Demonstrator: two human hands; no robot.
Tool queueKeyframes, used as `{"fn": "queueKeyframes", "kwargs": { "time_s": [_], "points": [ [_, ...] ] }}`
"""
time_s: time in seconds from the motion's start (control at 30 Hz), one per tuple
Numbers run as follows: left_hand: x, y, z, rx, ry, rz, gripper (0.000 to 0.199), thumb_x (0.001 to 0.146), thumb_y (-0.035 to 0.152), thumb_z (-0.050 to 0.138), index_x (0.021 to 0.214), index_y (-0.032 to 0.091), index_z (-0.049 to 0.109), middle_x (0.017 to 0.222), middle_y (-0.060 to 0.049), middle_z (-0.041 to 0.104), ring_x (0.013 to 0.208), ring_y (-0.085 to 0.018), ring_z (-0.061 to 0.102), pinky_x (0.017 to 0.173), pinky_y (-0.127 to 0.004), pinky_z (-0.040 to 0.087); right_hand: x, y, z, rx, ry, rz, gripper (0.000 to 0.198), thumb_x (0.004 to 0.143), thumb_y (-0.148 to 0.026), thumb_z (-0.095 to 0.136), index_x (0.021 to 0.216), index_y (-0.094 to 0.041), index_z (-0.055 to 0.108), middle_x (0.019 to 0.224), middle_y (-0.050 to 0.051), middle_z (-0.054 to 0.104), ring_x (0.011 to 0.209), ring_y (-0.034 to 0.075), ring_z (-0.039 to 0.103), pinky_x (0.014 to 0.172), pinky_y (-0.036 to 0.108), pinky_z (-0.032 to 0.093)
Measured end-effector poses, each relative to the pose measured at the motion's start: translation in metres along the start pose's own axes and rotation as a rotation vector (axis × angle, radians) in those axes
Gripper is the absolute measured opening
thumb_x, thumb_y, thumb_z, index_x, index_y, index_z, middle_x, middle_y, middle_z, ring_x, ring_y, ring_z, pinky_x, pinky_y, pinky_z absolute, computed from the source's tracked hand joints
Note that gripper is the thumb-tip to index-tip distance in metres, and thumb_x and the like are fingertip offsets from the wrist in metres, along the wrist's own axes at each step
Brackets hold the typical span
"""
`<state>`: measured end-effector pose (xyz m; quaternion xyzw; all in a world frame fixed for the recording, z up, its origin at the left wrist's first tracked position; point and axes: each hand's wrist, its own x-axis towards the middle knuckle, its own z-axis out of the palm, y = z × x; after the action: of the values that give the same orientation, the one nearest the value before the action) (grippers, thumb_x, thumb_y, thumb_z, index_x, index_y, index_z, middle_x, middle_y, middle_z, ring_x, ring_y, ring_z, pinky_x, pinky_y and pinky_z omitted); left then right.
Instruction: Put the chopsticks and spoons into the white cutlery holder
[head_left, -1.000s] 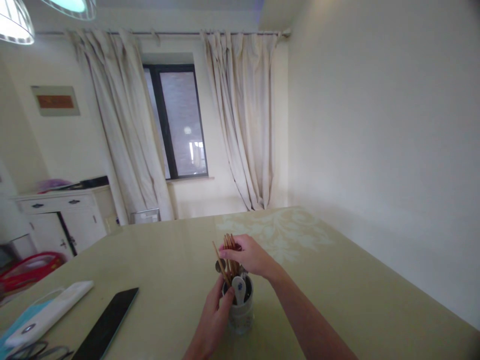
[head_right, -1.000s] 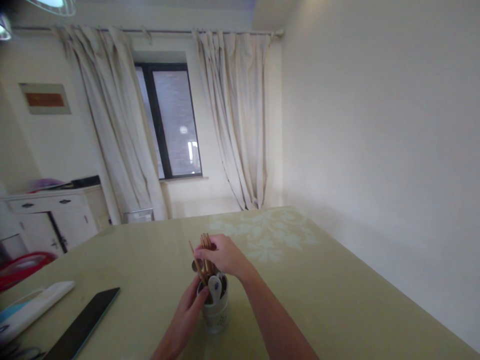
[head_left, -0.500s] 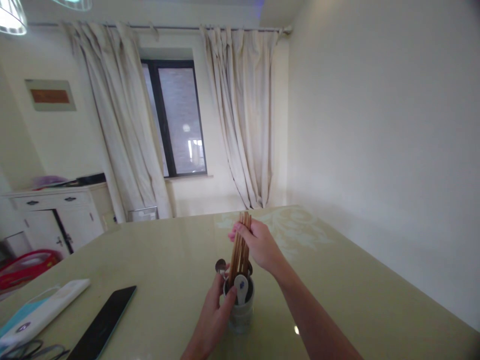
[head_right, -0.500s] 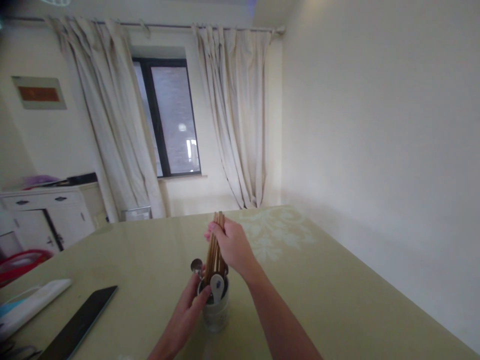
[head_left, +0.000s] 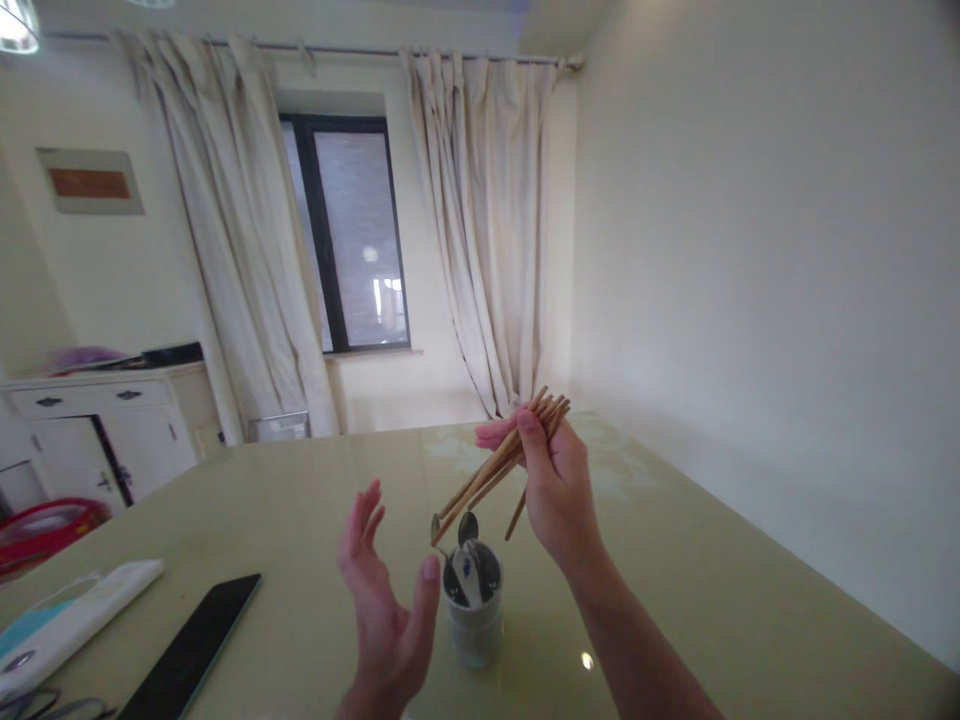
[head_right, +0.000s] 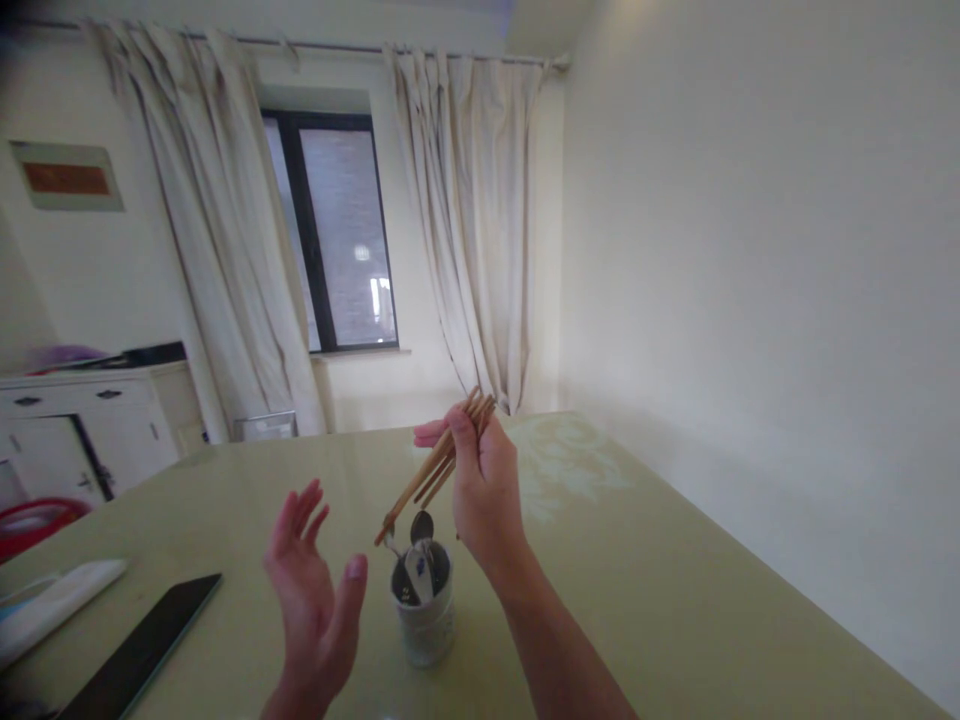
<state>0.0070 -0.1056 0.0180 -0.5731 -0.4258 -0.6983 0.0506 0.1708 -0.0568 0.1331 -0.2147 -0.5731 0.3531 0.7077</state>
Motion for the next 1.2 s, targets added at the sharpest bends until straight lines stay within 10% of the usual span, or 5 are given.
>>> {"fn": "queueKeyframes", "kwargs": {
  "time_s": [0.17,0.37,0.53,0.9,1.2],
  "points": [
    [0.050,0.051,0.004,0.051,-0.514,0.058,0.088,0.087,0.029,0.077,0.163,0.028,0.032,0.153,-0.014,0.057,0.144,-0.033,0.053,0.118,-0.051,0.046,-0.019,-0.016,0.014,0.199,-0.135,0.012,0.032,0.106,-0.052,0.058,0.096,-0.022,0.064,0.098,0.007,0.082,0.088,0.021,0.079,0.085,0.037,0.064],
    [0.082,0.071,0.014,-0.288,-1.085,-0.328,0.019,0.102,0.035,0.055,0.105,0.019,0.066,0.077,0.002,0.068,0.066,-0.012,0.061,0.064,-0.023,0.050,-0.015,-0.025,0.004,0.145,-0.163,0.014,0.031,0.109,-0.048,0.052,0.092,-0.024,0.064,0.117,0.008,0.079,0.113,0.025,0.074,0.103,0.043,0.059],
    [0.083,0.048,0.017,-0.395,-1.034,-0.386,0.038,0.106,0.053,0.045,0.099,0.019,0.062,0.066,0.007,0.046,0.056,-0.009,0.042,0.052,-0.020,0.036,0.003,-0.021,-0.015,-0.116,-0.049,-0.153,0.040,0.106,-0.044,0.058,0.144,-0.031,0.053,0.140,0.009,0.070,0.116,0.025,0.072,0.103,0.044,0.060],
    [0.099,0.052,-0.003,-0.300,-1.089,-0.462,0.036,0.099,0.051,0.059,0.097,0.018,0.073,0.075,-0.002,0.075,0.065,-0.015,0.066,0.062,-0.025,0.053,-0.004,-0.035,-0.020,-0.243,-0.198,-0.182,0.031,0.109,-0.044,0.056,0.134,-0.034,0.071,0.130,0.006,0.075,0.120,0.027,0.072,0.101,0.045,0.061],
    [0.116,-0.014,-0.017,-0.246,-0.498,-0.741,0.059,0.081,0.066,0.072,0.118,0.020,0.068,0.086,0.000,0.068,0.066,-0.012,0.058,0.057,-0.022,0.048,0.006,0.012,-0.017,-0.405,-0.362,0.032,0.035,0.105,-0.046,0.061,0.134,-0.028,0.070,0.132,0.009,0.075,0.119,0.026,0.072,0.106,0.045,0.054]
  ]
}}
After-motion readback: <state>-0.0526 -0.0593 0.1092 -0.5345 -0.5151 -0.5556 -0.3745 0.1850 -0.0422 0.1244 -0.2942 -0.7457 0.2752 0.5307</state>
